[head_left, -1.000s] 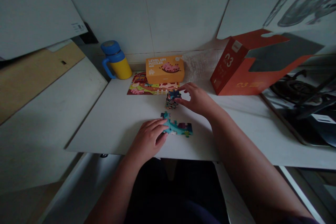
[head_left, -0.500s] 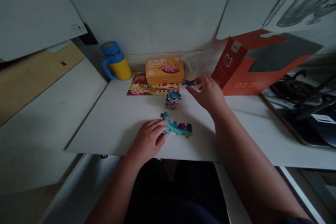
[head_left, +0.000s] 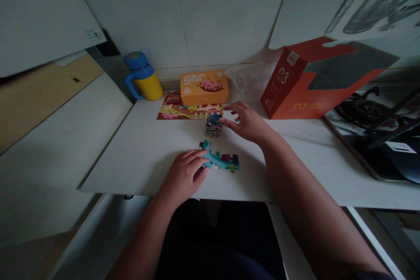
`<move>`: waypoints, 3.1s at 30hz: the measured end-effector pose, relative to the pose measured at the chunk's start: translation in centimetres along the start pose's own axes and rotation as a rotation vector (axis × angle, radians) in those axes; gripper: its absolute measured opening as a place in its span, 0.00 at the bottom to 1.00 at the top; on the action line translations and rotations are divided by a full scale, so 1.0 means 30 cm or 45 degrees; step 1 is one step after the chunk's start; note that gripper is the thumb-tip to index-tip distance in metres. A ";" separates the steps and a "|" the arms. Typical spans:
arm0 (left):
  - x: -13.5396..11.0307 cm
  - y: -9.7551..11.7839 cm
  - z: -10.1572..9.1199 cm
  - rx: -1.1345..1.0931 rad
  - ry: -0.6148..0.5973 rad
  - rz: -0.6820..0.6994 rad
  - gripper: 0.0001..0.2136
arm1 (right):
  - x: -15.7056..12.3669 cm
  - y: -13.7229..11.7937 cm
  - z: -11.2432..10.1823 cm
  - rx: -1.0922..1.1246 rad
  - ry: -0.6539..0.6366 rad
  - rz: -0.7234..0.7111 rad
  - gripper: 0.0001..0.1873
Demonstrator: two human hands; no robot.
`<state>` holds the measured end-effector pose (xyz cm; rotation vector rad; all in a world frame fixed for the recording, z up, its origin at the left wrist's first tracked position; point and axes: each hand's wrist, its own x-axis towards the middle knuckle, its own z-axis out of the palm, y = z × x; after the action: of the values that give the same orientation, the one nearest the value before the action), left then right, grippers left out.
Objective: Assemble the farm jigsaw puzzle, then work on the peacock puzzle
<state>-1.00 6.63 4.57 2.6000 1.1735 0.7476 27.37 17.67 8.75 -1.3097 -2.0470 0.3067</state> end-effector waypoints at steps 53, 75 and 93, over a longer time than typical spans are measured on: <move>0.003 0.005 -0.004 -0.007 -0.009 -0.005 0.09 | -0.003 -0.040 0.008 0.071 0.035 -0.064 0.14; -0.003 -0.001 0.002 -0.003 -0.013 0.004 0.10 | -0.008 -0.061 0.065 0.217 0.032 -0.090 0.31; 0.000 0.002 -0.004 -0.012 -0.016 -0.006 0.10 | -0.008 -0.038 0.050 0.154 0.036 -0.076 0.33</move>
<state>-1.01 6.58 4.71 2.5899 1.1695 0.7333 25.63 17.15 8.13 -1.1719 -2.0076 0.3771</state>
